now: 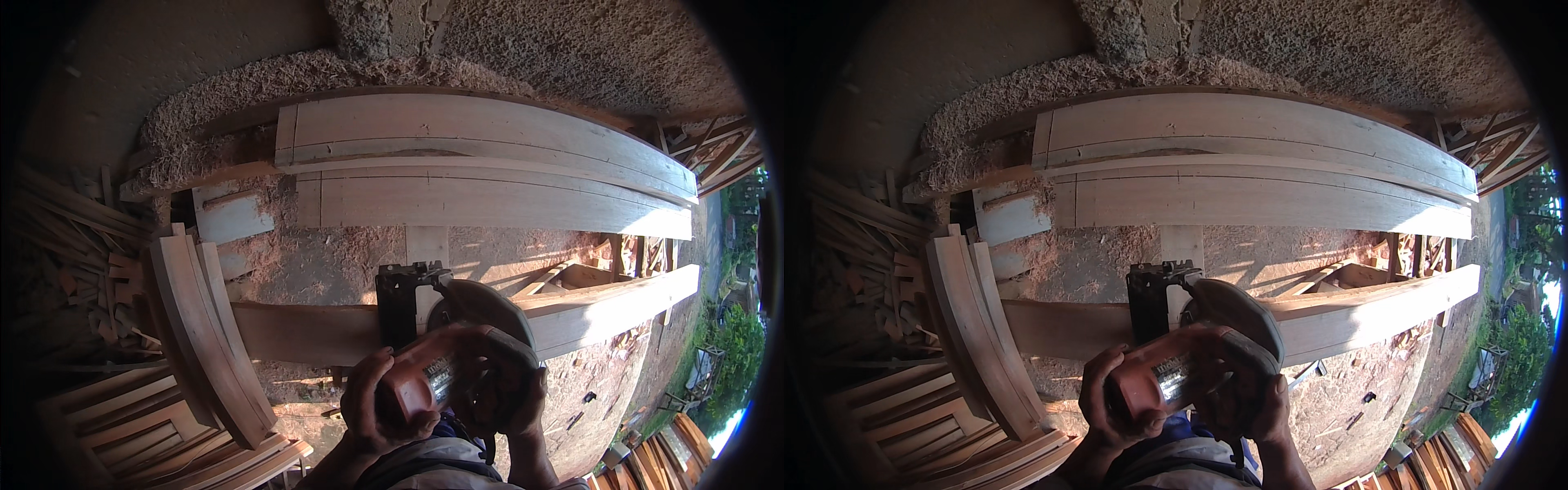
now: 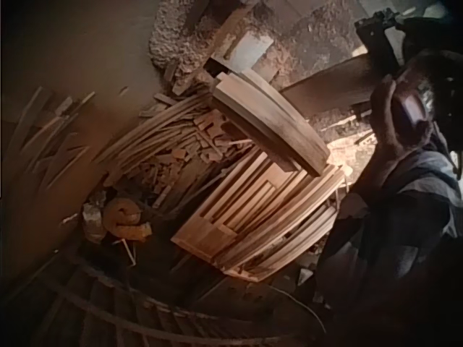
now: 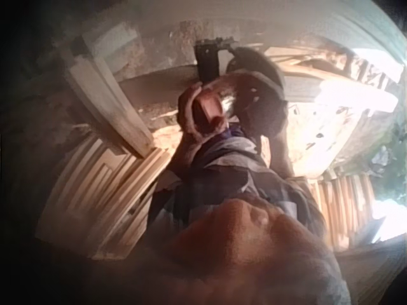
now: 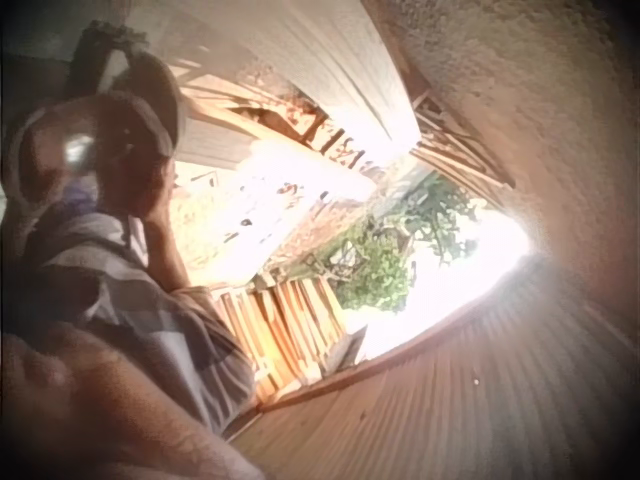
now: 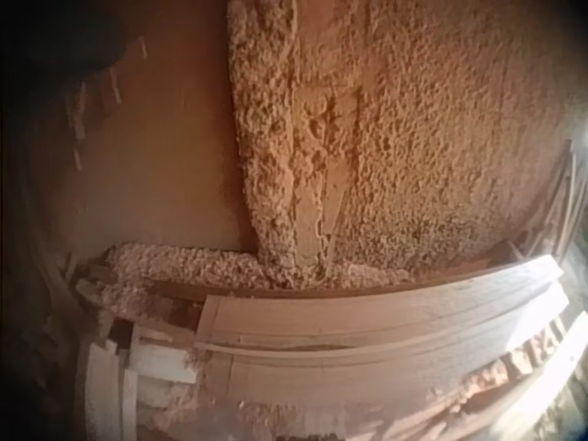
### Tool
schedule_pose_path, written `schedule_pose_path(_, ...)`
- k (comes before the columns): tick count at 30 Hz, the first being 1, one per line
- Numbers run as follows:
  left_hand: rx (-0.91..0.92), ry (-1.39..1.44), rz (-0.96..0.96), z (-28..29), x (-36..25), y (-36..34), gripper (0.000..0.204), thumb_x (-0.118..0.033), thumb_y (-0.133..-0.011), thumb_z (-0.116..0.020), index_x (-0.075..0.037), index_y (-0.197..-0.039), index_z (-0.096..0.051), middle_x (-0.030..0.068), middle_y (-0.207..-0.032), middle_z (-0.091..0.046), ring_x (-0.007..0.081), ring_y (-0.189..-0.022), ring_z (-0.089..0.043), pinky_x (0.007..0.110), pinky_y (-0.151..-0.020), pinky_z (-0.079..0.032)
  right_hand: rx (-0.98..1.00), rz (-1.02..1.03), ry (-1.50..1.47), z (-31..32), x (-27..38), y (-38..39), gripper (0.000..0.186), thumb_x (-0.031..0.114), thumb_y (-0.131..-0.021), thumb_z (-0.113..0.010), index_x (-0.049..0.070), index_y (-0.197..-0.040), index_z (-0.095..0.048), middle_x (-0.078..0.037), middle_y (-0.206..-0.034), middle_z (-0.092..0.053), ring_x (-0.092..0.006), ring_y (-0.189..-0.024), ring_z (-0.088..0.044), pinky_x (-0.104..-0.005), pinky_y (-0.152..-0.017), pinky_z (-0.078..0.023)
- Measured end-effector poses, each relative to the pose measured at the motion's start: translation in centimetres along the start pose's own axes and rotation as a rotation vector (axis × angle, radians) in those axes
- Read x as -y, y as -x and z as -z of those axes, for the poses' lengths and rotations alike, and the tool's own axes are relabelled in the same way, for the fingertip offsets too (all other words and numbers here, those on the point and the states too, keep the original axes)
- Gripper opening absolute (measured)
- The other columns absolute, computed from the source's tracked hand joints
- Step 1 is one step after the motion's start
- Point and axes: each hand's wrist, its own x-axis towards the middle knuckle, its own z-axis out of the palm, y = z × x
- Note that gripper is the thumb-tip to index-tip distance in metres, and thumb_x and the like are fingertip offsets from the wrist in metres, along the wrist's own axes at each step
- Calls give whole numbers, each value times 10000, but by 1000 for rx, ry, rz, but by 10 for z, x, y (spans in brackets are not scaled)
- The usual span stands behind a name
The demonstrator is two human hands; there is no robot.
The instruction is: The person uses a circular saw to cut several wooden planks on a makeshift workbench. They repeatedly position each plank, cut it, and move the cut piece aside. The person also picks up and repositions planks multiple times during the process.
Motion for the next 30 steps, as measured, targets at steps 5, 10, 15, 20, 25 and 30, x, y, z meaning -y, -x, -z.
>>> schedule_pose_path(5,-1,15,3,-1,-1,-3,885,-557,-838,-807,70,-1381,-497,237,-1238,-614,358,-1063,-667,433,-908,-563,-87,47,-46,2,-11,-1,1128,854,-920,-368,-119,-1491,-395,-28,-529,-489,-119,-368,-398,-278,-359,-319)
schedule_pose_path(10,15,16,10,-1,0,-3,907,-614,-856,-761,67,-1384,-478,239,-1243,-600,341,-1081,-650,432,-919,-538,-42,31,-68,8,-12,0,1070,815,-942,-390,-109,-1484,-408,-36,-554,-491,-138,-390,-405,-302,-384,-319)
schedule_pose_path(15,-2,44,15,-2,-1,-1,901,-599,-849,-779,65,-1379,-481,230,-1237,-603,333,-1083,-650,425,-932,-531,-47,38,-136,17,-18,3,958,761,-946,-498,-55,-1449,-480,-53,-795,-623,-103,-531,-525,-259,-461,-418)
schedule_pose_path(20,-17,55,26,-4,2,-1,888,-578,-840,-802,56,-1376,-487,212,-1218,-611,315,-1085,-652,414,-938,-526,-8,48,-178,29,-26,3,881,725,-980,-478,-40,-1416,-516,-81,-1017,-665,-104,-685,-590,-263,-570,-477)
schedule_pose_path(25,-22,75,15,-4,2,-1,859,-544,-841,-813,55,-1369,-497,202,-1202,-620,312,-1084,-652,418,-945,-525,-69,200,85,17,-16,-8,811,671,-1025,-425,-20,-1439,-510,-120,-1244,-645,-164,-1001,-643,-317,-845,-521)
schedule_pose_path(30,-21,77,15,-3,0,-1,810,-482,-851,-814,56,-1367,-497,194,-1200,-617,312,-1088,-646,417,-952,-520,-82,268,110,9,-14,-11,758,620,-1051,-389,-20,-1435,-514,-121,-1253,-655,-160,-985,-654,-311,-831,-531)
